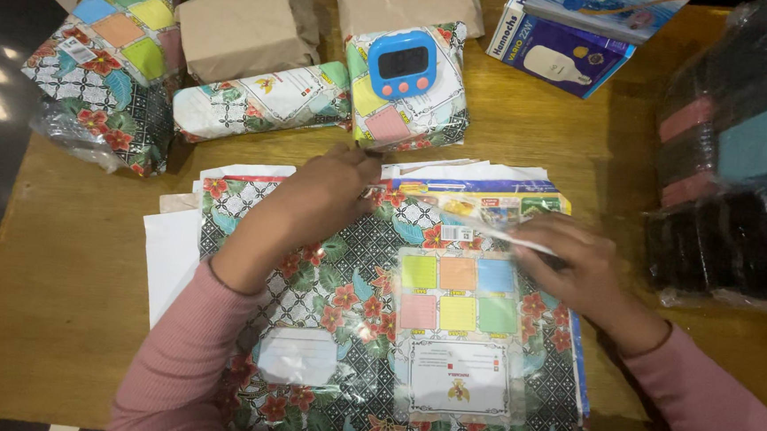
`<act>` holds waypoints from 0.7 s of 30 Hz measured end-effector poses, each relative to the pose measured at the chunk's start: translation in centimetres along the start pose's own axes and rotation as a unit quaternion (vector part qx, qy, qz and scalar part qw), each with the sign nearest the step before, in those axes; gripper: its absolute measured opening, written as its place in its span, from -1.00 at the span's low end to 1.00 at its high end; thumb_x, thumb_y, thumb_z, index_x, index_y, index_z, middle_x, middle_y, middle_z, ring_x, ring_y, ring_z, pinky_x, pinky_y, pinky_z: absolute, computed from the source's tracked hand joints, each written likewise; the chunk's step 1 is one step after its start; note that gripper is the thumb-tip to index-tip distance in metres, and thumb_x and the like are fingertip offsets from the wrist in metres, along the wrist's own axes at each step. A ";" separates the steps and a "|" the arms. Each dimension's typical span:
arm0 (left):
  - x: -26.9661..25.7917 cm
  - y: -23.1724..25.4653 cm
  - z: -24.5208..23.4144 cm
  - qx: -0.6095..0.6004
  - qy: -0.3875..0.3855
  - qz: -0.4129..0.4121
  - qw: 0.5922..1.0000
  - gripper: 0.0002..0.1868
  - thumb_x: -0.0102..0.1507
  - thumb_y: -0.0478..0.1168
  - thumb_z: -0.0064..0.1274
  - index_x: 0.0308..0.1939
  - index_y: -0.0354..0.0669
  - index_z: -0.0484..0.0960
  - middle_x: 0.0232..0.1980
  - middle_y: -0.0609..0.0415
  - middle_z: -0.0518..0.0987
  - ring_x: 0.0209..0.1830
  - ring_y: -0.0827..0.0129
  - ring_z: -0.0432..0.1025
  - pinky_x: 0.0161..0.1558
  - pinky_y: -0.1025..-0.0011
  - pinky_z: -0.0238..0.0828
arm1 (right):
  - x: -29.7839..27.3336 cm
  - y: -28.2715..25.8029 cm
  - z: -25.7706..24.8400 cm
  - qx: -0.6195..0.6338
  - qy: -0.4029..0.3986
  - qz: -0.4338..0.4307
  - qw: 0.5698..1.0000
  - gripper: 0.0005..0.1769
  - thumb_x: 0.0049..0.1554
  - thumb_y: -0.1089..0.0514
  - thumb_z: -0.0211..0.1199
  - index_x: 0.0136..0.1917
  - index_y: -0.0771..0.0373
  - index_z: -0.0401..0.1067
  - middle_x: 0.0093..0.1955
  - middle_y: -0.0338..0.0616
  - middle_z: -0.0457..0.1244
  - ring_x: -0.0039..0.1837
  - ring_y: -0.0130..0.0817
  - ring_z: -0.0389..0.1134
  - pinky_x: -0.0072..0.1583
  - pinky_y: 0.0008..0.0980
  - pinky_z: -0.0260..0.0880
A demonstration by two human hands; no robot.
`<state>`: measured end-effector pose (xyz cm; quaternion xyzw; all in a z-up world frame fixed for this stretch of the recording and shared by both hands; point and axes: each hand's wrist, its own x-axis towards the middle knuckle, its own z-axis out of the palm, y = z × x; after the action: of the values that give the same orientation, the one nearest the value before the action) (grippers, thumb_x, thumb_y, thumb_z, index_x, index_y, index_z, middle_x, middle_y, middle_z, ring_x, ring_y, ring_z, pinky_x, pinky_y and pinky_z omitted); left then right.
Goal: The person wraps a small box with patterned wrapping paper, folding the paper over it and pressing the folds flat, then sets a blue digital timer on top of the finished package. They then wrap a larger flat book-like item in clear plastic wrap, pressing the wrap around it, and finally peel the plastic wrap back off the item.
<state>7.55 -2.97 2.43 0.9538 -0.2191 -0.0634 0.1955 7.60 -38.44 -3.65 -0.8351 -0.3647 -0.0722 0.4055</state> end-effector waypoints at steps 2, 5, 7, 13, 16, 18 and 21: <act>0.0 0.0 -0.1 0.008 -0.011 -0.010 1.000 -0.64 0.17 -0.19 0.20 -0.03 -0.28 0.53 0.07 -0.15 0.55 0.15 -0.07 0.37 0.11 0.02 0.33 | 0.0 -0.5 -0.3 -0.015 0.006 -0.072 0.997 -0.79 0.10 0.21 0.39 0.03 0.25 0.55 0.05 -0.05 0.43 0.09 -0.21 0.50 0.18 -0.25 0.50; 0.1 0.1 0.0 0.010 -0.016 -0.018 1.000 -0.68 0.17 -0.18 0.20 -0.07 -0.26 0.53 0.07 -0.13 0.55 0.17 -0.05 0.36 0.12 -0.01 0.30 | 0.4 -1.1 -0.4 -0.010 -0.003 -0.059 0.998 -0.78 0.06 0.23 0.42 0.01 0.25 0.55 0.03 -0.05 0.44 0.06 -0.21 0.50 0.14 -0.26 0.49; 0.2 0.1 0.1 0.017 -0.018 -0.025 0.999 -0.69 0.17 -0.18 0.21 -0.08 -0.24 0.54 0.06 -0.11 0.56 0.18 -0.03 0.35 0.13 -0.01 0.28 | 0.7 -1.4 -0.5 -0.005 -0.001 -0.063 0.998 -0.78 0.07 0.23 0.42 0.02 0.27 0.55 0.02 -0.05 0.44 0.06 -0.21 0.50 0.15 -0.26 0.50; 0.3 -0.1 0.6 0.006 -0.023 -0.081 0.996 -0.74 0.14 -0.14 0.26 -0.20 -0.18 0.62 0.03 -0.06 0.57 0.21 0.02 0.34 0.15 -0.02 0.21 | 0.9 -1.9 -0.6 -0.015 -0.001 -0.057 0.998 -0.80 0.08 0.24 0.41 0.01 0.29 0.56 -0.01 -0.05 0.44 0.04 -0.21 0.50 0.12 -0.27 0.49; 0.5 -0.4 1.0 0.003 -0.026 -0.092 0.995 -0.76 0.13 -0.13 0.27 -0.23 -0.16 0.63 0.02 -0.05 0.57 0.19 0.01 0.35 0.12 -0.03 0.24 | 0.8 -1.8 -0.6 -0.021 0.004 -0.055 0.998 -0.80 0.08 0.24 0.41 0.00 0.29 0.56 -0.02 -0.05 0.44 0.04 -0.21 0.50 0.12 -0.26 0.49; 0.6 -0.8 1.3 -0.001 -0.041 -0.100 0.994 -0.77 0.15 -0.12 0.25 -0.22 -0.13 0.64 0.00 -0.03 0.58 0.17 0.04 0.37 0.13 0.00 0.26 | 0.8 -1.8 -0.5 -0.022 0.006 -0.056 0.998 -0.81 0.09 0.24 0.40 0.01 0.29 0.56 -0.02 -0.05 0.44 0.04 -0.21 0.50 0.13 -0.26 0.49; 0.6 -1.4 1.7 -0.036 -0.006 -0.063 0.997 -0.83 0.14 -0.18 0.24 -0.23 -0.12 0.67 -0.03 -0.04 0.60 0.10 0.05 0.44 0.10 0.00 0.29 | 0.8 -1.7 -0.5 -0.018 0.004 -0.055 0.998 -0.82 0.11 0.24 0.39 0.01 0.29 0.56 -0.01 -0.05 0.44 0.04 -0.22 0.50 0.13 -0.27 0.50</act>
<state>8.26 -2.65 0.24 0.9576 -0.1571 -0.0889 0.2245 7.13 -37.63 -1.93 -0.8208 -0.4069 -0.1044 0.3870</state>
